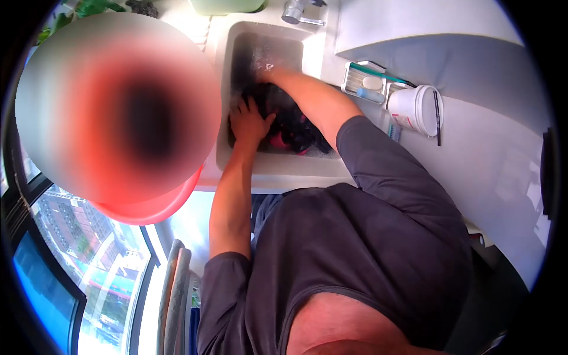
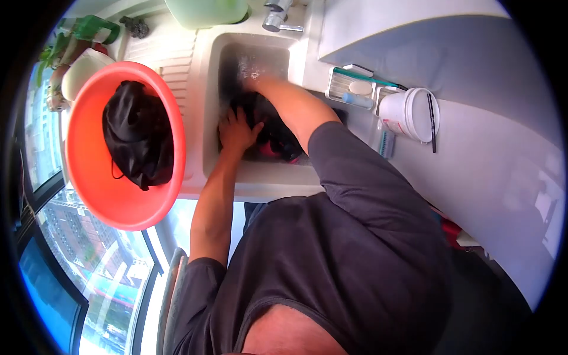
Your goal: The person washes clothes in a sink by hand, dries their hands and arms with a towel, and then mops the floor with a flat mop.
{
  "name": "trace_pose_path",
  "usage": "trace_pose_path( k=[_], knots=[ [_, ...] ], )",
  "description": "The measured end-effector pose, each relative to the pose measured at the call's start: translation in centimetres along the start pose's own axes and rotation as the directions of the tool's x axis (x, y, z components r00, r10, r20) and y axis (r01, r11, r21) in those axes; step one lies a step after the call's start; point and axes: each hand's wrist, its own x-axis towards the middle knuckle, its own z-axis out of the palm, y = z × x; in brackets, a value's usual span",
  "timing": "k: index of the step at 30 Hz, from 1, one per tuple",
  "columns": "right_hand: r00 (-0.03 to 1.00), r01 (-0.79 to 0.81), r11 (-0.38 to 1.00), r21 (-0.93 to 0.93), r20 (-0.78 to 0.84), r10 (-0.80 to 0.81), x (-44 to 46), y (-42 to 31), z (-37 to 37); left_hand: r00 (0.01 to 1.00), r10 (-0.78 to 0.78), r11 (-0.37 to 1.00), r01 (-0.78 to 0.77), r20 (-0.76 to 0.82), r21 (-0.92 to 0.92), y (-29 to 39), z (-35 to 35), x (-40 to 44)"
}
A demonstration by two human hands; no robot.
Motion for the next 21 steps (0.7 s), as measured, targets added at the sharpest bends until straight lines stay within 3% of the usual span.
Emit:
trace_pose_path(
  k=[1, 2, 3, 4, 6, 8, 9, 10, 11, 13, 14, 15, 17, 19, 21],
  knots=[
    [0.945, -0.064, 0.996, 0.058, 0.325, 0.041, 1.6, -0.6, -4.7, 1.000, 0.006, 1.000, -0.006, -0.008, 0.020, 0.1, 0.3, 0.7],
    [0.782, -0.146, 0.985, 0.090, 0.621, 0.060, 2.0, -0.9, -6.9, 1.000, 0.004, 1.000, -0.004, 0.015, -0.002, 0.1, -0.3, 1.5],
    [0.762, -0.146, 0.986, 0.076, 0.645, 0.063, 1.9, -0.2, -4.2, 0.966, 0.018, 0.999, -0.005, 0.258, -0.052, 0.0, -1.6, 2.7],
    [0.768, -0.087, 0.996, -0.018, 0.636, 0.078, 2.7, 1.1, 0.0, 0.877, 0.043, 0.995, 0.006, 0.479, -0.101, -0.3, -1.9, 3.5],
    [0.772, -0.008, 0.992, -0.123, 0.631, 0.084, 2.5, 1.1, 1.5, 0.867, -0.026, 0.981, 0.118, 0.498, -0.152, -1.3, 1.3, 4.5],
    [0.826, -0.156, 0.980, -0.121, 0.528, 0.197, 1.7, -0.8, -1.8, 0.861, -0.095, 0.952, 0.225, 0.500, -0.206, -1.6, 2.9, 5.0],
    [0.825, -0.138, 0.981, -0.134, 0.532, 0.188, 0.2, -1.5, -2.2, 0.904, -0.102, 0.931, 0.234, 0.416, -0.280, -1.8, 3.3, 4.8],
    [0.956, -0.095, 0.995, -0.040, 0.275, 0.102, -1.9, -2.0, -2.0, 0.937, -0.113, 0.908, 0.232, 0.331, -0.348, -1.7, 3.5, 4.4],
    [1.000, -0.023, 0.999, 0.040, -0.013, 0.023, -3.8, -2.7, -2.4, 0.937, -0.115, 0.902, 0.238, 0.330, -0.361, -1.6, 2.2, 4.2],
    [0.971, 0.210, 0.958, 0.198, -0.153, -0.181, -8.7, -3.8, -6.1, 0.961, 0.020, 0.935, 0.080, 0.277, -0.345, -1.9, -1.8, 4.2],
    [0.980, 0.183, 0.944, 0.273, -0.127, -0.153, -11.5, -4.2, -7.0, 0.961, 0.024, 0.937, 0.075, 0.277, -0.342, -2.0, -1.8, 4.1],
    [0.991, 0.099, 0.947, 0.305, 0.052, -0.120, -14.4, -4.2, -7.3, 0.947, 0.005, 0.959, 0.087, 0.320, -0.270, -2.1, -1.7, 3.8],
    [0.988, 0.080, 0.947, 0.311, 0.099, -0.117, -18.6, -3.1, -8.0, 0.930, -0.003, 0.981, 0.073, 0.367, -0.177, -2.3, -1.9, 2.8],
    [0.984, 0.066, 0.944, 0.324, 0.133, -0.115, -19.8, -3.4, -8.4, 0.973, 0.034, 0.968, 0.026, 0.230, -0.250, -2.7, -3.4, 1.0],
    [0.955, -0.079, 0.970, 0.229, 0.296, 0.008, -19.1, -4.1, -8.5, 0.975, 0.039, 0.964, 0.021, 0.220, -0.265, -2.8, -4.9, 0.0]
  ],
)
